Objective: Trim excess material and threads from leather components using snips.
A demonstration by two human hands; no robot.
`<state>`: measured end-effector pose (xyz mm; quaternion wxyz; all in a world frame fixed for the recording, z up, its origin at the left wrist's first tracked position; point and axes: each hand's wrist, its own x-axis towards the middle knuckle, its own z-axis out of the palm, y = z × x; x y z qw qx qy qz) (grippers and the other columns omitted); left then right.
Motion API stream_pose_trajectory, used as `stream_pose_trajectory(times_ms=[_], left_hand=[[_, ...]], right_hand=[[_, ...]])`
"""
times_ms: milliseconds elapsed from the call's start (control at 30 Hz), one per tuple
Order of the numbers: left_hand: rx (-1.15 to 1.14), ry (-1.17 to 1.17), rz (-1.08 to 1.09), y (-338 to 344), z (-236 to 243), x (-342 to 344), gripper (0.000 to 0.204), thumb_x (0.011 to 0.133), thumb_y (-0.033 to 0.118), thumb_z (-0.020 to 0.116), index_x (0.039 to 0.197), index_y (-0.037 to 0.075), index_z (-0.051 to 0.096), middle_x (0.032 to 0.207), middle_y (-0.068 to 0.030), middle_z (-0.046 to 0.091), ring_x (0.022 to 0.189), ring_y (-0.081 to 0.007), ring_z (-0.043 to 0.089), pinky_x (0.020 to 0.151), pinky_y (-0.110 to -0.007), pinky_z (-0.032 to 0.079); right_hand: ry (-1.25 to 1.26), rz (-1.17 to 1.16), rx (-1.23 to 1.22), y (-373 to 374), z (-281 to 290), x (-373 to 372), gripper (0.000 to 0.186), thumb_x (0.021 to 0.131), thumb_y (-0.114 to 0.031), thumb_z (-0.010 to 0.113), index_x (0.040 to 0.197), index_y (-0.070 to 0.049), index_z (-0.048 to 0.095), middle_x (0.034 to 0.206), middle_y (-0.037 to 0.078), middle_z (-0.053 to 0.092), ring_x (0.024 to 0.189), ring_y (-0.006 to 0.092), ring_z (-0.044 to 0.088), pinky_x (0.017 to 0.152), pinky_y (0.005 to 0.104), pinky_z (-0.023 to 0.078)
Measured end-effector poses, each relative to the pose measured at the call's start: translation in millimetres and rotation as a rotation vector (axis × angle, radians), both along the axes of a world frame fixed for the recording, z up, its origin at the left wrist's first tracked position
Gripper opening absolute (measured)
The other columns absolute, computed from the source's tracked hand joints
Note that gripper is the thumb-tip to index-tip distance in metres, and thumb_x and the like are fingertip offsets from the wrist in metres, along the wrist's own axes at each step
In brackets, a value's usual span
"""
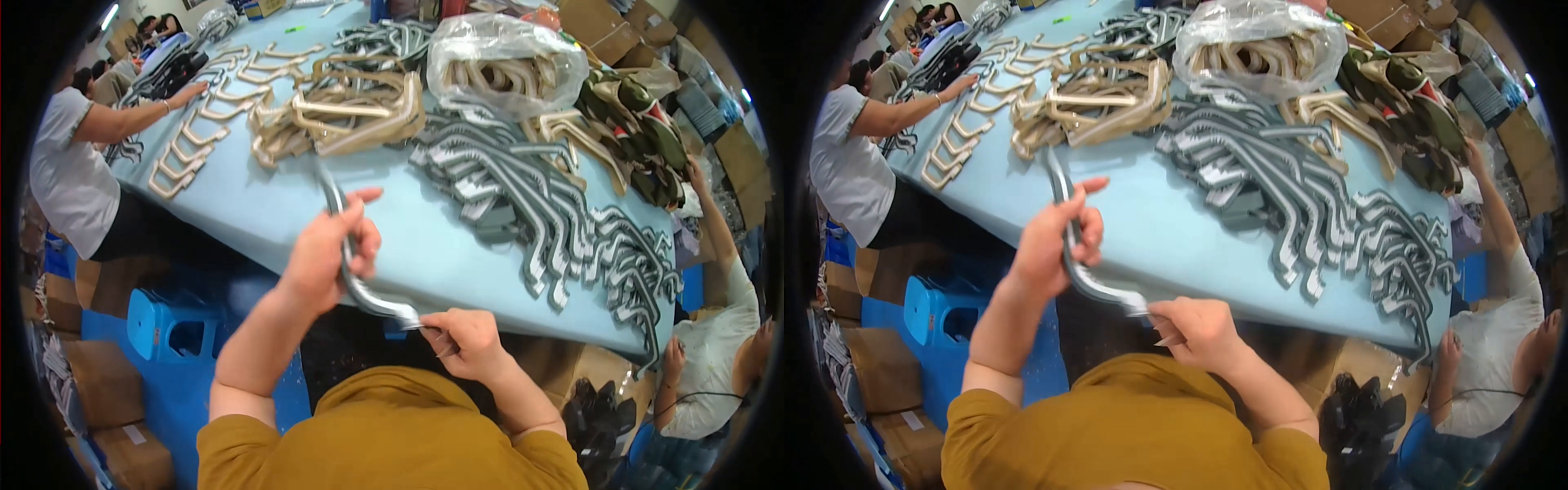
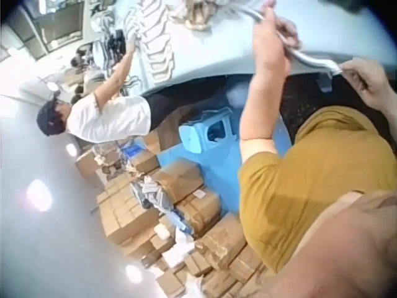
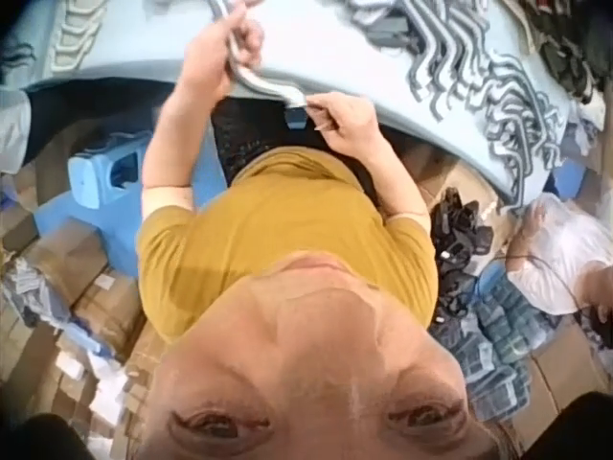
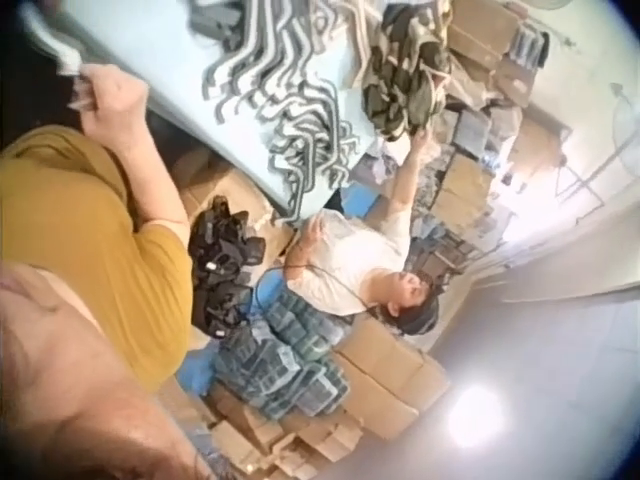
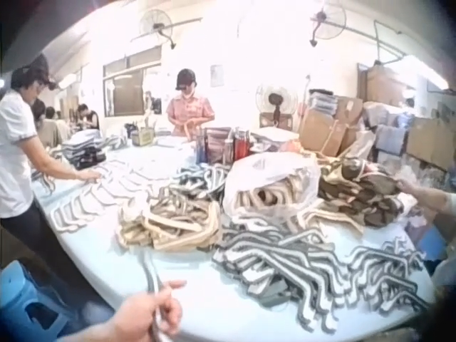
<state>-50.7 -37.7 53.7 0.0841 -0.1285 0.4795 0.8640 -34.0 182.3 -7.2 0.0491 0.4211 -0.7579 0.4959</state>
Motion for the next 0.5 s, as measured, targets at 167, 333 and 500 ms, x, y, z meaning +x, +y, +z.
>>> stream_pose_trajectory(times_ms=[167, 333, 500], left_hand=[[-0.755, 0.321, 0.077, -43, 55, -155, 0.04, 0.094, 0.037, 0.039, 0.118, 0.006, 0.05, 0.057, 0.0034, 0.048, 0.043, -0.0022, 0.035, 0.038, -0.018, 0.027], [-1.66, 0.606, 0.326, -203, 42, -411, 0.04, 0.084, 0.031, 0.055, 0.114, 0.004, 0.055, 0.083, -0.0182, 0.061, 0.062, -0.024, 0.057, 0.064, -0.037, 0.046], [-2.264, 0.226, 0.587, -179, 57, -528, 0.095, 0.064, 0.07, 0.056, 0.127, 0.0, 0.043, 0.124, -0.0254, 0.048, 0.117, -0.0352, 0.045, 0.097, -0.042, 0.034]], right_hand=[[-0.362, -0.07, 0.027, 38, 7, -20, 0.015, 0.076, 0.002, 0.061, 0.091, -0.001, 0.06, 0.063, 0.006, 0.056, 0.052, 0.0132, 0.051, 0.053, 0.0229, 0.043], [-0.711, -0.136, 0.055, 76, 24, -41, 0.013, 0.081, -0.005, 0.058, 0.093, -0.003, 0.06, 0.068, 0.005, 0.057, 0.056, 0.0117, 0.049, 0.055, 0.0237, 0.042], [-0.812, -0.462, 0.018, 131, 32, -43, 0.018, 0.086, -0.009, 0.052, 0.103, -0.003, 0.058, 0.078, 0.007, 0.06, 0.07, 0.0128, 0.054, 0.066, 0.0244, 0.044]])
